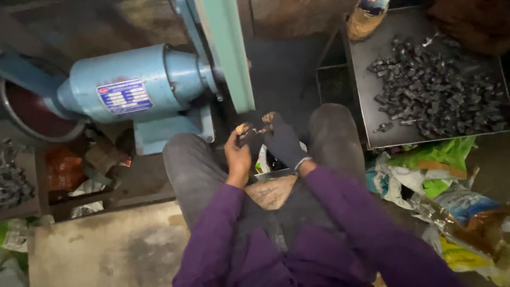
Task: The person sits on the floor at a bench grinder and grinds small metal pieces against the spinning wheel, producing sparks. They periodically place finished pieces into a bag between their legs and take new pieces from a nearby tray of dark metal parts.
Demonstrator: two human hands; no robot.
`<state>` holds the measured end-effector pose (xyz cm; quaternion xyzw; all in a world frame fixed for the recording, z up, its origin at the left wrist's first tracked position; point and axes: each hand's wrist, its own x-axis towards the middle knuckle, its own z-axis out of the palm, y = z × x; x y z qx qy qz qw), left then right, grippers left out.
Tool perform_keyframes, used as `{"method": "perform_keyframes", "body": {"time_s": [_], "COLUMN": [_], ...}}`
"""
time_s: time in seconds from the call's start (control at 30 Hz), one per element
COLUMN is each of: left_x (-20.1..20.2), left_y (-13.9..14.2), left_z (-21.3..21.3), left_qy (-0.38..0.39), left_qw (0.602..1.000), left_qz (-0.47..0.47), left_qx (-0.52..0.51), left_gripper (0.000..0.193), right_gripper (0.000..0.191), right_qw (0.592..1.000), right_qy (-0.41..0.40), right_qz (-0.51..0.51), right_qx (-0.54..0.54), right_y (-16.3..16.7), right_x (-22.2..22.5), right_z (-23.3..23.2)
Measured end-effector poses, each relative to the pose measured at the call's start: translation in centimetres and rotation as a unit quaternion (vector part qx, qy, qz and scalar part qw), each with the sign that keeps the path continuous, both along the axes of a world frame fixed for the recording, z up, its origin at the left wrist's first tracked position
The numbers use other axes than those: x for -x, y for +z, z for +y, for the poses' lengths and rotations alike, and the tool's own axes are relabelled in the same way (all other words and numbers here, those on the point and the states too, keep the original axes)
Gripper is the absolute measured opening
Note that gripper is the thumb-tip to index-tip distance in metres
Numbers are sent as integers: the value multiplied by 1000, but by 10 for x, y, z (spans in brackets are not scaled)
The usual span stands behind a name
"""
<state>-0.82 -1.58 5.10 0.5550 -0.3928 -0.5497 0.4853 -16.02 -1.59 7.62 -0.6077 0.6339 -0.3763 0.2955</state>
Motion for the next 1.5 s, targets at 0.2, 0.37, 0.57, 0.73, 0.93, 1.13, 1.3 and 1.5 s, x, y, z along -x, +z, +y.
{"method": "perform_keyframes", "body": {"time_s": [0.2,0.37,0.57,0.73,0.93,1.13,1.3,1.5], "left_x": [-17,-16,-7,-5,-9,-17,-18,-14], "left_y": [-10,-25,-36,-54,-51,-1,10,-1], "left_z": [-1,-5,-22,-23,-20,-29,-30,-37], "left_qy": [-51,14,-12,-11,-36,-84,-90,-118], "left_qw": [998,995,978,993,996,948,896,881], "left_qz": [-3,47,140,61,87,285,403,438], "left_qx": [33,-86,-154,-101,0,-111,-162,-135], "left_gripper": [48,46,51,38,47,22,30,27], "right_gripper": [18,14,16,17,29,16,17,21], "right_qw": [778,694,796,762,970,885,551,610], "right_qy": [163,87,70,68,170,60,73,32], "right_qz": [-457,-590,-531,-568,-173,-386,-743,-698], "right_qx": [-399,-402,-282,-302,13,-254,-373,-375], "right_y": [-1,-13,-31,-35,-15,4,-7,-14], "right_x": [17,-7,-13,-11,-3,-17,-11,-19], "right_z": [13,3,-33,-36,-27,-8,-23,-39]}}
